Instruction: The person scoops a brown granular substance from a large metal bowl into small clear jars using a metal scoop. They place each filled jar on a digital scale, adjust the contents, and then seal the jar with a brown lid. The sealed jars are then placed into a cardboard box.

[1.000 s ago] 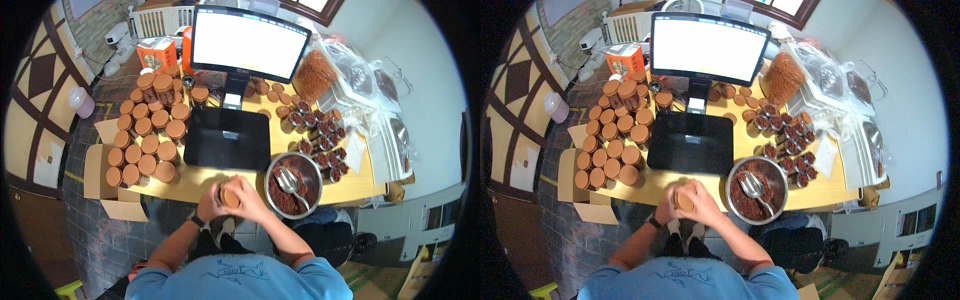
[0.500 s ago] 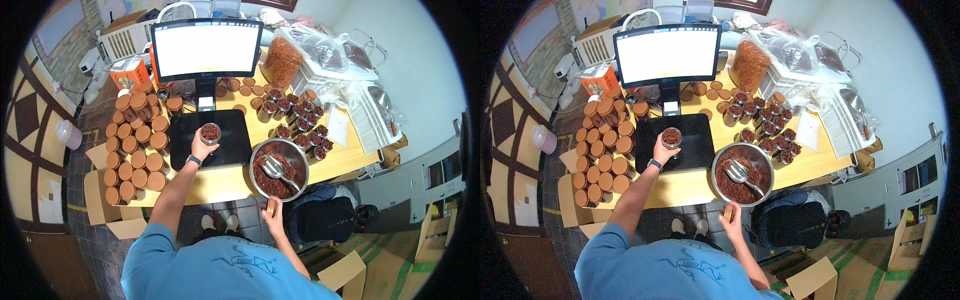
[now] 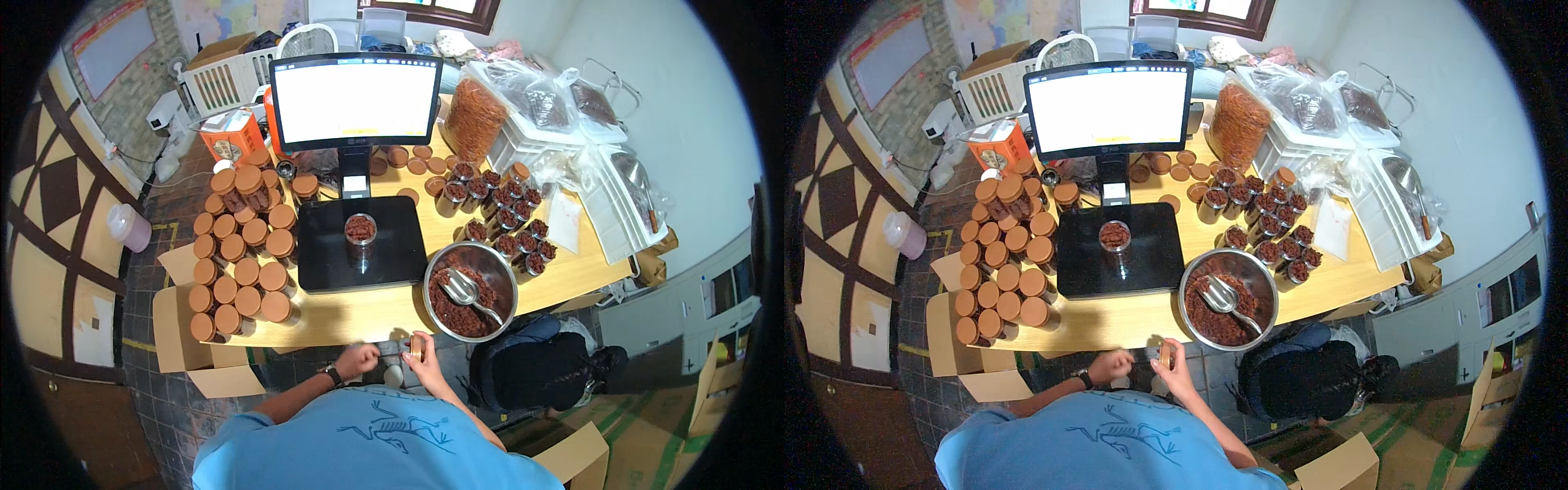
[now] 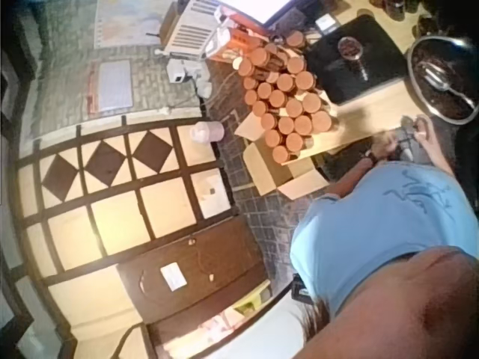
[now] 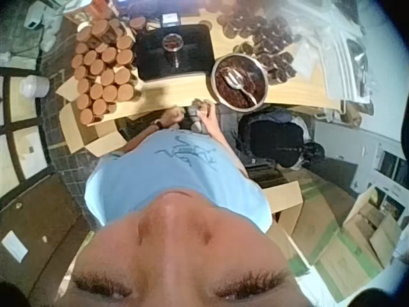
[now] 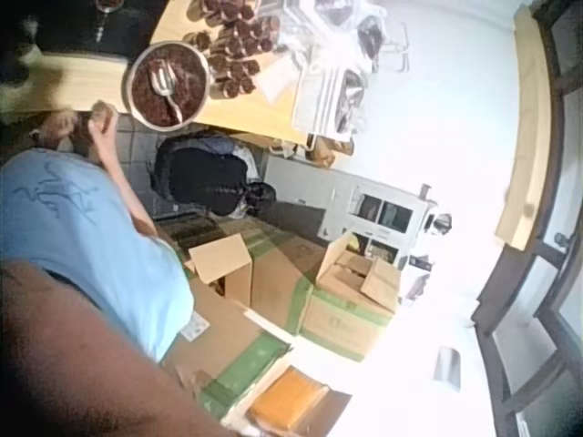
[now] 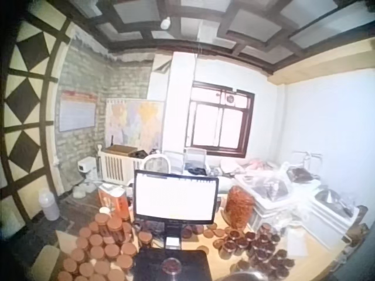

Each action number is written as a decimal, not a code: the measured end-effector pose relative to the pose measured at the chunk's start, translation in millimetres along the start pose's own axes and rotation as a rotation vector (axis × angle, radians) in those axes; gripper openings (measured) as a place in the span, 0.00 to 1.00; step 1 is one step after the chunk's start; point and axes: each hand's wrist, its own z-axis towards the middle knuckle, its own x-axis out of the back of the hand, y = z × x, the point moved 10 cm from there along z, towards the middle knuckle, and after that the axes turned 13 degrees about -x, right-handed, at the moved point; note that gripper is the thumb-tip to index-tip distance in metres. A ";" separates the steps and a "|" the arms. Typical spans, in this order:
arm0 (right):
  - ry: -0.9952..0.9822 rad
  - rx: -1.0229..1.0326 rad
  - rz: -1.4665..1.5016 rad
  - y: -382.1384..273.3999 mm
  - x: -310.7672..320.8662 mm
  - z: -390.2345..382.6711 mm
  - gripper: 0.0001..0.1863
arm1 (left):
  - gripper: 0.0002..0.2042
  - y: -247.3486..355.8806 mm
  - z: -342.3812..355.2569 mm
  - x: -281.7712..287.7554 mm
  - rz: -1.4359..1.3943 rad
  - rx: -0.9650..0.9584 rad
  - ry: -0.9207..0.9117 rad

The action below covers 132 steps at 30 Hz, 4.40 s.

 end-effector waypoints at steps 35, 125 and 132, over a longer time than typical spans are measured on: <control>0.411 0.160 -1.226 50.3 -37.6 151.4 0.48 | 0.21 -22.9 -55.1 8.5 0.422 0.329 -0.379; 0.135 0.108 -0.764 15.2 -35.0 162.3 0.47 | 0.53 52.7 119.9 179.8 0.248 -0.035 0.595; -0.315 -0.006 0.133 -135.1 -20.4 211.2 0.37 | 0.58 39.6 189.0 201.5 0.272 -0.213 0.712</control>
